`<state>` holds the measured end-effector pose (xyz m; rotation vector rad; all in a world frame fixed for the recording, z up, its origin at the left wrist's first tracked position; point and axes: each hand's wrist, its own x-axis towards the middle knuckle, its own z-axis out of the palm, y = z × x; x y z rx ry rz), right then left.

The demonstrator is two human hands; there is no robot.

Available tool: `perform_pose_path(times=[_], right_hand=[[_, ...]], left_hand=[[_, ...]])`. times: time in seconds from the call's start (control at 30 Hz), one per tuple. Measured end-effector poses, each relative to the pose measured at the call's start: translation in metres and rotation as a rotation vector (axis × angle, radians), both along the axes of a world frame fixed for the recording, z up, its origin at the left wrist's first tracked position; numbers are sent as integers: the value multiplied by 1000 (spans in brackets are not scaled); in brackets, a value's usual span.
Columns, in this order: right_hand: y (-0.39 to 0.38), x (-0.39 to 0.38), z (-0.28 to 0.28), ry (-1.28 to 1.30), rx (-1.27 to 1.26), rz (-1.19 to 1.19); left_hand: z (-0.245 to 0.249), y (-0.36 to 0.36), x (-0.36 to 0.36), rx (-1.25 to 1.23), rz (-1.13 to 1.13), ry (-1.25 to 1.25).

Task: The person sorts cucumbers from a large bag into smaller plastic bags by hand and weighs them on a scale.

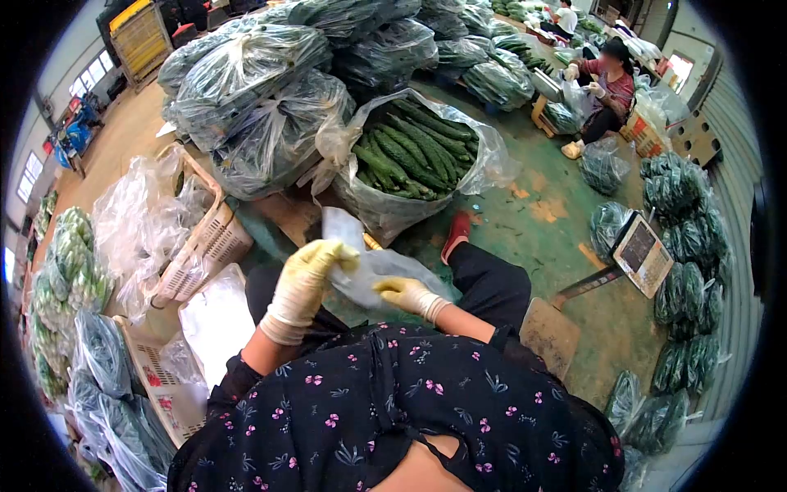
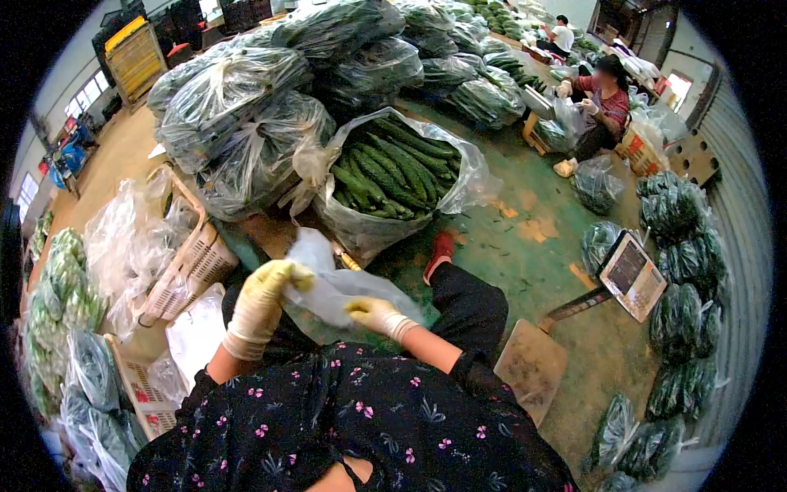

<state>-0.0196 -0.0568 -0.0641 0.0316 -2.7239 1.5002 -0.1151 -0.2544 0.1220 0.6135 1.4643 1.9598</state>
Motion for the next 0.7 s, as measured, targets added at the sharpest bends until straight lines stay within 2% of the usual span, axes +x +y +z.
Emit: perform_pose_path(times=[0.03,0.07,0.1,0.13,0.17,0.2,0.23,0.3,0.33,0.37,0.43,0.5,0.53,0.57,0.6,0.63,0.67,0.7], right_hand=[[21,2,-22,-277,97,2],[35,15,-28,-510,261,-126],[74,9,-83,-773,511,130],[72,21,-24,-937,518,153],[78,24,-22,-989,484,126],[62,31,40,-920,414,74],[64,33,42,-717,408,196],[36,44,124,-461,236,215],[22,49,168,-298,139,215],[7,55,197,-39,-88,185],[-9,54,224,261,-522,157],[-23,16,202,538,-324,37],[-31,-7,175,386,-415,56],[-35,-23,146,235,-505,74],[-38,-38,111,70,-514,135],[-41,-44,70,-74,-420,209],[-36,-42,36,-192,-260,244],[-27,-32,11,-306,-84,273]], left_hand=[[-12,-4,-16,150,-3,-120],[-5,-11,-24,298,17,-287],[2,-18,-32,447,36,-452],[6,-34,-45,465,4,-450],[10,-45,-55,484,-25,-445],[48,-33,-31,299,282,-339],[43,-32,-33,298,290,-336],[22,-37,-35,185,109,-151],[20,-29,-25,146,137,-143],[17,-28,-23,198,13,-118],[22,-14,-5,130,-71,-48],[29,-5,9,94,-140,-86],[23,-8,6,123,-233,-133],[21,-7,3,113,-176,-127],[25,-8,-1,187,-98,25],[31,-10,-6,261,-18,182],[30,-19,-17,329,62,67],[34,-31,-27,469,-9,-31]])
